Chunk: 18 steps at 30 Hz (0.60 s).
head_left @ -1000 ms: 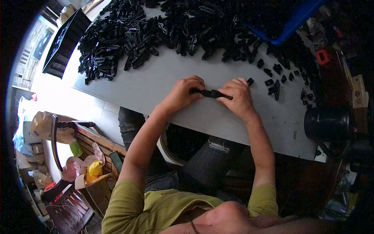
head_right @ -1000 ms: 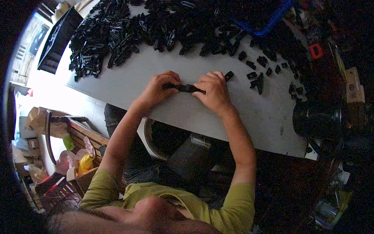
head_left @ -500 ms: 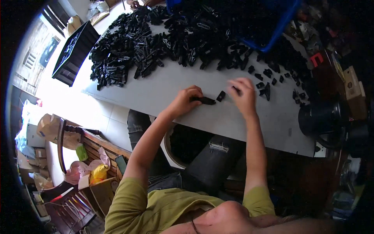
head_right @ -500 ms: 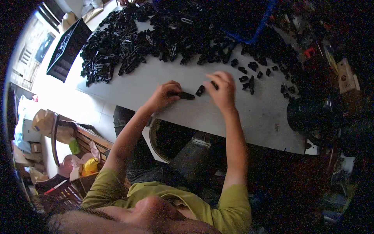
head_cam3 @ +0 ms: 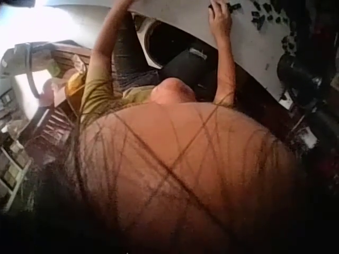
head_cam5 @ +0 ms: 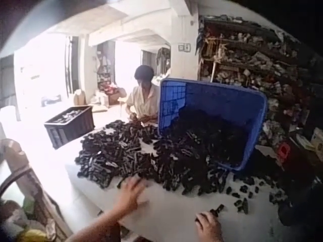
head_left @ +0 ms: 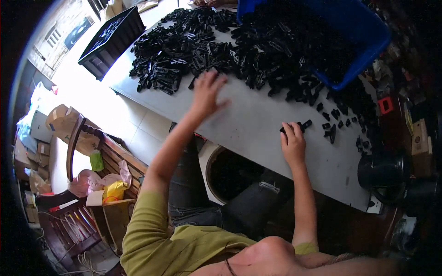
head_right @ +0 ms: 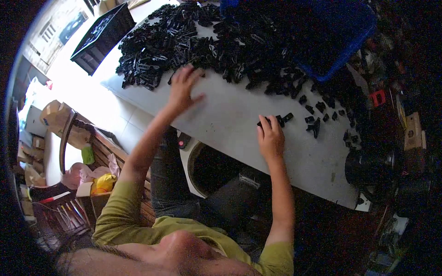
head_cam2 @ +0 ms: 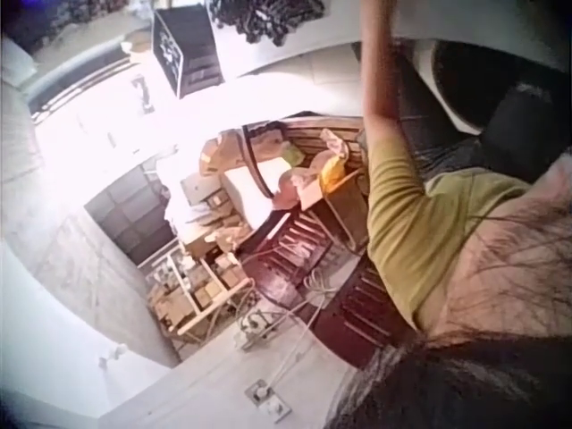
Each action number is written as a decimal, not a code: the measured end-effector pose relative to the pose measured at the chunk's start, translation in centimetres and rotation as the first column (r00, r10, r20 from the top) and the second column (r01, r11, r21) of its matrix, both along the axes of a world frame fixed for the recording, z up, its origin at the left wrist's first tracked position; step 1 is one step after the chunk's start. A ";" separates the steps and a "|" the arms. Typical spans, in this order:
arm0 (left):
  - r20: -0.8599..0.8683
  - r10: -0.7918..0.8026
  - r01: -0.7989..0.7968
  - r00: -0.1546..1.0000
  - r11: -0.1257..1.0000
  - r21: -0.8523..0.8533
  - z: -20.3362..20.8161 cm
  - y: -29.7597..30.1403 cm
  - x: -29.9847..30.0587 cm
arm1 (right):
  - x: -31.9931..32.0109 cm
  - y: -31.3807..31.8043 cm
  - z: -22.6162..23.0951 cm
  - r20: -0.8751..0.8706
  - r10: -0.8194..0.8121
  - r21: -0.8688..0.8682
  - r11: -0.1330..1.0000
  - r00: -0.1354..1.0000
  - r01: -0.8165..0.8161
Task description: Assembling small black plastic components by snapping them together.
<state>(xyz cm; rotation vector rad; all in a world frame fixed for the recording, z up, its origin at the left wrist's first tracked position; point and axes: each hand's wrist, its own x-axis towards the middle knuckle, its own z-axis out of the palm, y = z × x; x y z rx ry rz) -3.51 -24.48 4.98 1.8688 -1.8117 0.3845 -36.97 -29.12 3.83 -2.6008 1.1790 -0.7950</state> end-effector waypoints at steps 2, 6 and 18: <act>-0.002 0.159 -0.158 0.987 0.986 -0.053 0.8 -2.1 2.8 | 0.3 0.1 0.3 0.007 -0.009 0.034 0.999 1.000 0.009; 0.035 0.294 -0.289 0.955 0.899 0.329 0.7 -3.9 4.3 | 0.3 0.0 -0.1 0.008 -0.026 -0.050 0.998 1.000 0.027; 0.056 -0.065 0.050 0.996 0.971 0.234 0.7 1.3 -5.4 | 0.0 0.6 -0.1 -0.010 -0.073 -0.090 0.993 0.997 0.071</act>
